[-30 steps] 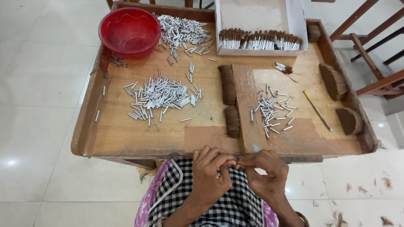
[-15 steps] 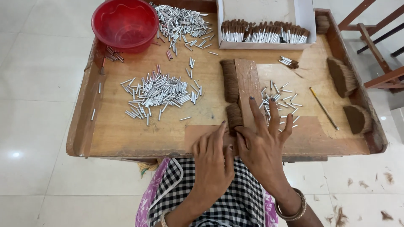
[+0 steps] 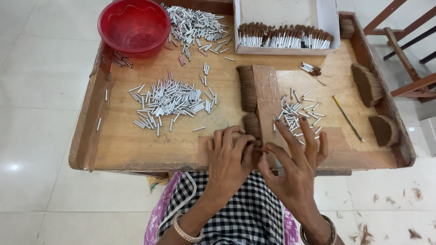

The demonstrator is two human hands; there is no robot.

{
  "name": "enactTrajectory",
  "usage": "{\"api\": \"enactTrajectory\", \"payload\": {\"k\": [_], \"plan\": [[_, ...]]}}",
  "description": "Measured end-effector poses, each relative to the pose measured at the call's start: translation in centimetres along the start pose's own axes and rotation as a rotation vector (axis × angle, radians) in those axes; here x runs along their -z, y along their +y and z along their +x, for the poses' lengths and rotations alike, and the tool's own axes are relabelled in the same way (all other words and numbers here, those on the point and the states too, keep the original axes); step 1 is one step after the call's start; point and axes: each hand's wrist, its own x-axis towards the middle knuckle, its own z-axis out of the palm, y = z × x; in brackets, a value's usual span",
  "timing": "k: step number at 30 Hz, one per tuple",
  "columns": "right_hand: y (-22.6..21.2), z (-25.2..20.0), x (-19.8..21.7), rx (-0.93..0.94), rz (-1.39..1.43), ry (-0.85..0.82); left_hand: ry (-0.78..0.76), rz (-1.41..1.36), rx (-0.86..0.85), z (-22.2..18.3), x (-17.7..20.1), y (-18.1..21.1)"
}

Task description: Assembling small brushes by inserting metal ferrules over bristle bundles.

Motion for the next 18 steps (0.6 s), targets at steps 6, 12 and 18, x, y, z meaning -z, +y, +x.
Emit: {"api": "enactTrajectory", "payload": {"k": [6, 12, 18], "plan": [[-1.1, -1.4, 1.5, 0.043, -0.146, 0.103, -0.024, -0.237, -0.018, -0.8, 2.0, 2.2], [-1.9, 0.2, 3.3, -0.052, 0.145, -0.004, 0.023, -0.242, -0.018, -1.9, 2.2, 2.1], [0.0, -2.0, 0.3, -0.156, 0.654, 0.128, -0.007, -0.465, 0.054, -2.5, 2.8, 1.7]]}}
